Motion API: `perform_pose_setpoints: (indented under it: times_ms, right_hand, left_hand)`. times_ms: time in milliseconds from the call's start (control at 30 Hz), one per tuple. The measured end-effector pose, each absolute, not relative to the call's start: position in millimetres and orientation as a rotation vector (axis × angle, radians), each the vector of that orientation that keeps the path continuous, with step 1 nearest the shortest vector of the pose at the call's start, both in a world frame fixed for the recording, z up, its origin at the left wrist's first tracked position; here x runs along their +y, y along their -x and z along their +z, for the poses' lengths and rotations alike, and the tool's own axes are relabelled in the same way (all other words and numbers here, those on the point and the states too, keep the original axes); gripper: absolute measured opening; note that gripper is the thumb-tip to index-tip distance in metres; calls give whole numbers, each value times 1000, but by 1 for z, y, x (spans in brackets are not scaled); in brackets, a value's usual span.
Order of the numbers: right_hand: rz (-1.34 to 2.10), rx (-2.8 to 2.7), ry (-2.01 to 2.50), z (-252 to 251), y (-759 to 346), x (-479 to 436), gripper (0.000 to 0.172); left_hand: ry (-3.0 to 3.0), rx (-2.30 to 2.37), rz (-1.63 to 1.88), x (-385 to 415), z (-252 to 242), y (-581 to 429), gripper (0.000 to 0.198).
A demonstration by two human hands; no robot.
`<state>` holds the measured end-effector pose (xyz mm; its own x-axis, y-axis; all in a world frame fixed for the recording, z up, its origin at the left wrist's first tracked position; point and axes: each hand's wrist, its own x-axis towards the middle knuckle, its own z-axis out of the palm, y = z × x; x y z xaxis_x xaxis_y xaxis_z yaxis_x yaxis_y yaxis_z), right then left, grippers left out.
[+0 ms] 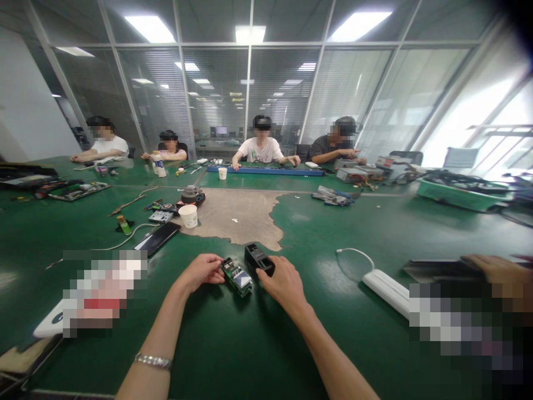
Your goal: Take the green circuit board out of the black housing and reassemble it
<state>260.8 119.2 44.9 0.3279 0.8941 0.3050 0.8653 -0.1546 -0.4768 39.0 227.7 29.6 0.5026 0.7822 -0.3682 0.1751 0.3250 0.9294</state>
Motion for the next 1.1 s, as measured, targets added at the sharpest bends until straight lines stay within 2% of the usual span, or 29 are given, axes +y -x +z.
perform_pose_setpoints:
  times_ms: [233, 567, 833, 1100]
  right_hand:
    - [100, -1543, 1649, 61, -241, 111, 26]
    - [98, -1678, 1625, 60, -220, 103, 24]
    - [129, -1739, 1721, 57, -216, 99, 46]
    - [172, -1858, 1861, 48, -217, 96, 36]
  left_hand:
    - [-1195, 960, 495, 227, 28, -39, 16]
    - [-1214, 963, 468, 225, 29, -40, 21]
    - [-1224, 1009, 454, 225, 30, -38, 20]
    - [-1212, 1044, 429, 223, 34, -38, 42]
